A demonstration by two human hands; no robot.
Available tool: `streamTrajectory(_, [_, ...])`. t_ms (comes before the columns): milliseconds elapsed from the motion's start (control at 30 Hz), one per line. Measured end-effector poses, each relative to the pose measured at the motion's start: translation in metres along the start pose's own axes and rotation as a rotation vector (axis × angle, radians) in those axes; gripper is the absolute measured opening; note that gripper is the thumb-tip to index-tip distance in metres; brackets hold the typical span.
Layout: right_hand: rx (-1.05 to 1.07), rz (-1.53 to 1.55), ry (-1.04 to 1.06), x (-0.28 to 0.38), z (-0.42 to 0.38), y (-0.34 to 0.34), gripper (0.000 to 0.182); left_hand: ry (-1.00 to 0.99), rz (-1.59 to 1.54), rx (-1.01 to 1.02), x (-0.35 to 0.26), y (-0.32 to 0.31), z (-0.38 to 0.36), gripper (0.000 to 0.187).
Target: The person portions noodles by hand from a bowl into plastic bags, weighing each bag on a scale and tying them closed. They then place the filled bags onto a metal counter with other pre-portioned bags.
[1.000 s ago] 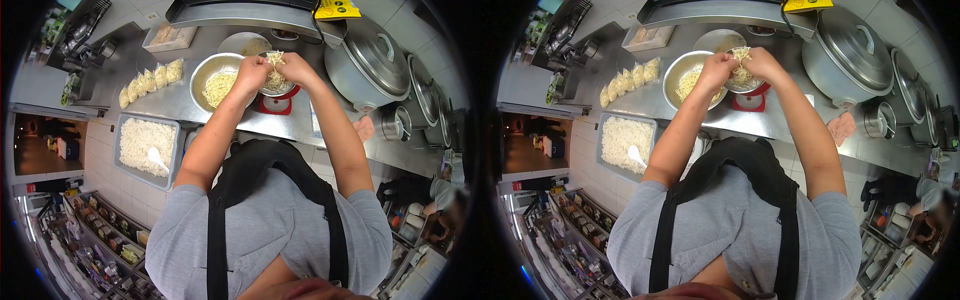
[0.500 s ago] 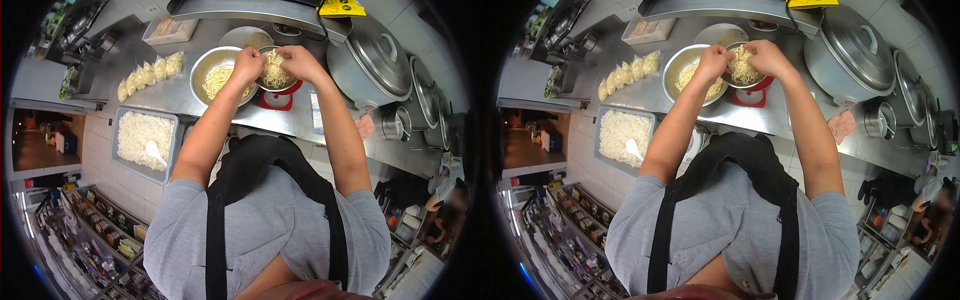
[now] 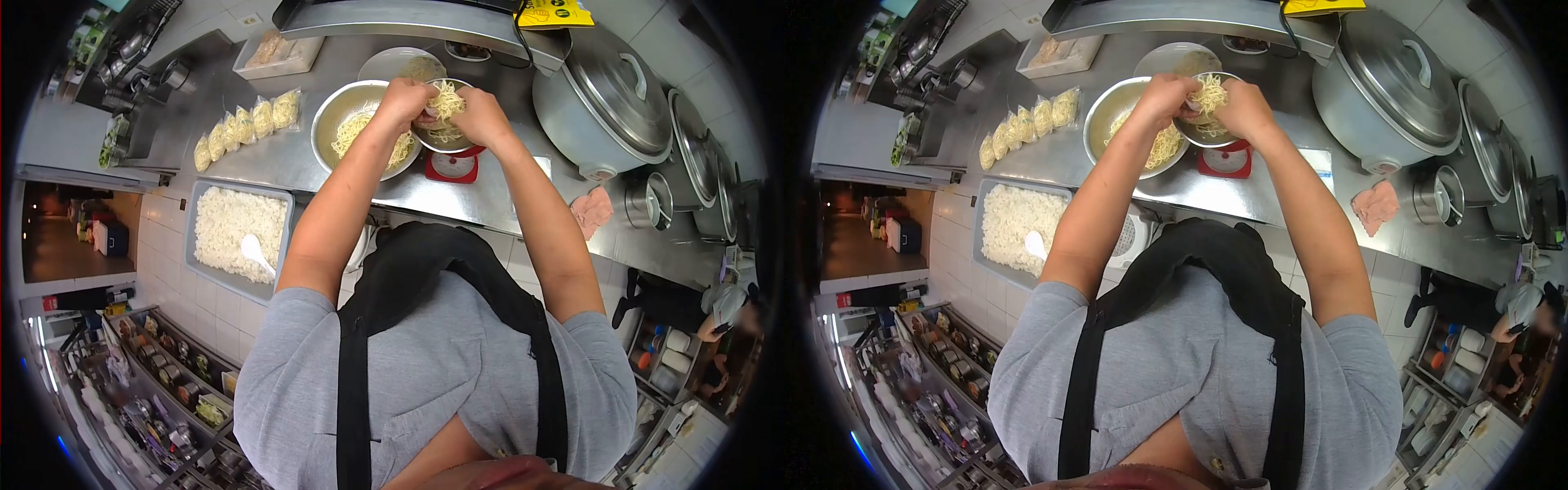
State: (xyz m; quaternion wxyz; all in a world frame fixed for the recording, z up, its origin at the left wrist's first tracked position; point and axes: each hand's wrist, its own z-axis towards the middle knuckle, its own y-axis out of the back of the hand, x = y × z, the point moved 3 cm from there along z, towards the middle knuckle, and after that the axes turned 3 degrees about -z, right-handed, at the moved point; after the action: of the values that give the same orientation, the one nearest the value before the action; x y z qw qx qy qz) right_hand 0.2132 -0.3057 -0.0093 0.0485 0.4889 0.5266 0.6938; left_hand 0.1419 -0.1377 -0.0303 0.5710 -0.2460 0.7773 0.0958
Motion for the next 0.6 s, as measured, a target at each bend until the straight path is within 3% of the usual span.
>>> streamTrajectory(67, [-0.038,-0.072,0.045,0.008,-0.002,0.013,0.035,0.004,0.107,0.011,-0.011,0.001,-0.002,0.018])
streamTrajectory(233, [-0.046,-0.1,0.099,0.024,-0.002,0.036,0.04,-0.066,0.269,0.063,-0.012,-0.008,-0.001,0.022])
streamTrajectory(333, [-0.182,-0.055,0.098,0.03,-0.001,0.043,0.033,-0.284,0.236,0.093,-0.016,-0.019,-0.01,0.024])
streamTrajectory(433, [-0.238,0.016,0.038,0.035,-0.002,0.04,0.029,-0.287,0.287,0.08,-0.023,-0.023,-0.014,0.024])
streamTrajectory(600, [-0.195,-0.067,0.155,0.006,0.01,0.01,0.029,-0.286,0.272,0.177,-0.038,-0.025,-0.022,0.022])
